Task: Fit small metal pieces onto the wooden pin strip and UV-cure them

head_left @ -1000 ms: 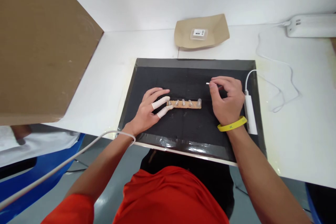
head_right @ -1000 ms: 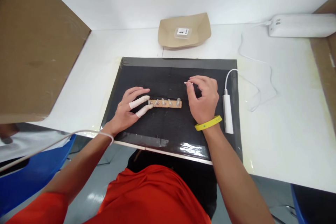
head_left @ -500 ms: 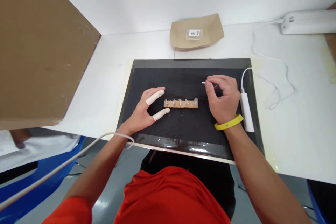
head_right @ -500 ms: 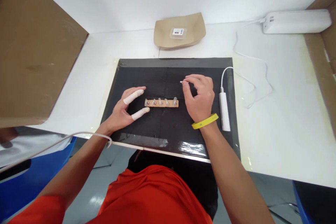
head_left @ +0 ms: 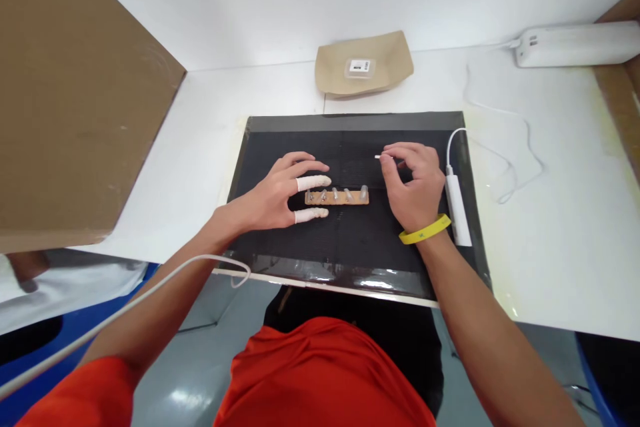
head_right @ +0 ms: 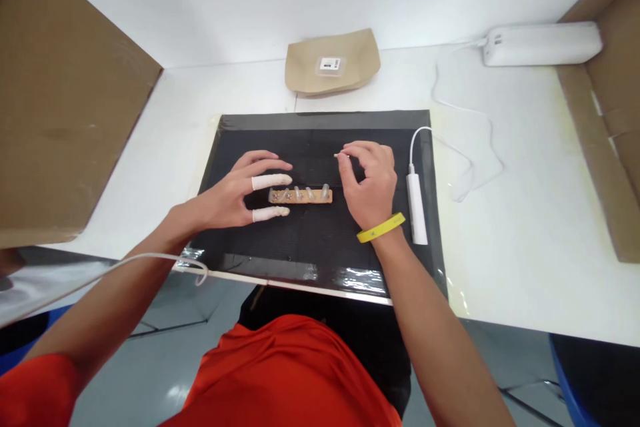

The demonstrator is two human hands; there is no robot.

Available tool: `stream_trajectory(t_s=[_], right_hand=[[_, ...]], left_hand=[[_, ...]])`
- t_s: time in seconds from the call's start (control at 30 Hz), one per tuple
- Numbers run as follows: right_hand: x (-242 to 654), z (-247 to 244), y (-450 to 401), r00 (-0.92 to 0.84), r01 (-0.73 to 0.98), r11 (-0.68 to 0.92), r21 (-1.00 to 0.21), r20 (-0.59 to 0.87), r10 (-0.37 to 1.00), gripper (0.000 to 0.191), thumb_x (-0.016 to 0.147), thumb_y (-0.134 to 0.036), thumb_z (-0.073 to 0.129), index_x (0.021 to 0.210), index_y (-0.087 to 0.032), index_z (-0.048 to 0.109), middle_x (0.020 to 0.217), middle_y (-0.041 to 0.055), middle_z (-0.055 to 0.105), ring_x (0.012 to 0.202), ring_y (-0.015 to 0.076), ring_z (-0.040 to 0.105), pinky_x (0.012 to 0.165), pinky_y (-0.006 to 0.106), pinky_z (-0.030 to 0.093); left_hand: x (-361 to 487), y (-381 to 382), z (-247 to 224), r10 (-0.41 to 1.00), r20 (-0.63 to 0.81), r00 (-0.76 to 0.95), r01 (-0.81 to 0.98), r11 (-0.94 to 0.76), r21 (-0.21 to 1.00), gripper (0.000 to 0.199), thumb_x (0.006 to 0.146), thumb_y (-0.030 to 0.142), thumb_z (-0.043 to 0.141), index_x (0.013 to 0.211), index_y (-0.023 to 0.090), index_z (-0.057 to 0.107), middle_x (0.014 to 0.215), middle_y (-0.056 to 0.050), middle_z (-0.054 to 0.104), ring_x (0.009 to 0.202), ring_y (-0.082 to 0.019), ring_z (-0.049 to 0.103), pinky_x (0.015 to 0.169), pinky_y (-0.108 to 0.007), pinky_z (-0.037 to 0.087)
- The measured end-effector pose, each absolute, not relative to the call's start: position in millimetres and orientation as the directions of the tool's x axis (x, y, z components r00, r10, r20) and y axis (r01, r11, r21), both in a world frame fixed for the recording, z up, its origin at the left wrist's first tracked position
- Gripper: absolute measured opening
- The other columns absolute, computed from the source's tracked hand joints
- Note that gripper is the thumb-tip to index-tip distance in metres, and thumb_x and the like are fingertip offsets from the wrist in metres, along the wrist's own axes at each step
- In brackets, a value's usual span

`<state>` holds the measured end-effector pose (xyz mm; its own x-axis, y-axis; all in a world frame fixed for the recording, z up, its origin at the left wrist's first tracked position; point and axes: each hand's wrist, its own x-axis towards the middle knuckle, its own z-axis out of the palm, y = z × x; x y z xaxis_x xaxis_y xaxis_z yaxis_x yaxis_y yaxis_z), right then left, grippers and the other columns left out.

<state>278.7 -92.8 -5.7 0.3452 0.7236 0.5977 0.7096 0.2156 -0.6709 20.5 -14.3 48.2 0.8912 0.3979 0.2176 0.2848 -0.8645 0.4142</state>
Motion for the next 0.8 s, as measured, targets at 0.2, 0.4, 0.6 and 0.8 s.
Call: stream_trajectory(t_s=[0.2, 0.4, 0.6, 0.8], right_hand=[[277.9, -5.2, -93.3, 0.353, 0.701, 0.201, -0.684, 0.578, 0.736, 0.009, 0.099, -0.025, 0.065, 0.094, -0.025, 0.073, 0.104, 0.0058, 0.081, 0.102, 0.0233, 0.073, 0.094, 0.044, 0.058], [277.2, -3.5, -93.2, 0.353, 0.677, 0.214, -0.704, 0.566, 0.745, 0.011, 0.099, -0.027, 0.064, 0.093, -0.025, 0.072, 0.104, 0.0059, 0.081, 0.102, 0.0237, 0.072, 0.095, 0.045, 0.058], [276.6, -3.9, -93.7, 0.342, 0.679, 0.243, -0.692, 0.592, 0.730, 0.010, 0.099, -0.025, 0.065, 0.094, -0.024, 0.073, 0.104, 0.0063, 0.081, 0.102, 0.0228, 0.072, 0.095, 0.043, 0.058], [276.5, -3.7, -93.4, 0.345, 0.674, 0.226, -0.704, 0.569, 0.746, 0.011, 0.099, -0.025, 0.064, 0.093, -0.025, 0.073, 0.103, 0.0055, 0.081, 0.101, 0.0230, 0.072, 0.094, 0.044, 0.058]], left_hand=[[24.0, -7.6, 47.7, 0.372, 0.186, 0.910, 0.276, -0.874, 0.400, 0.025, 0.095, 0.034, 0.078, 0.117, 0.023, 0.076, 0.142, -0.010, 0.069, 0.139, -0.031, 0.053, 0.119, -0.055, 0.048], [26.1, -4.4, 47.6, 0.386, 0.182, 0.904, 0.297, -0.875, 0.381, 0.027, 0.091, 0.037, 0.082, 0.114, 0.024, 0.078, 0.137, -0.010, 0.073, 0.136, -0.030, 0.058, 0.117, -0.054, 0.049], [27.2, -5.5, 46.5, 0.396, 0.221, 0.891, 0.293, -0.874, 0.387, 0.026, 0.089, 0.038, 0.084, 0.110, 0.023, 0.079, 0.136, -0.010, 0.074, 0.133, -0.029, 0.060, 0.113, -0.051, 0.053], [26.9, -6.4, 45.2, 0.408, 0.220, 0.886, 0.297, -0.864, 0.406, 0.028, 0.088, 0.035, 0.086, 0.112, 0.024, 0.079, 0.135, -0.010, 0.074, 0.132, -0.029, 0.060, 0.113, -0.052, 0.053]])
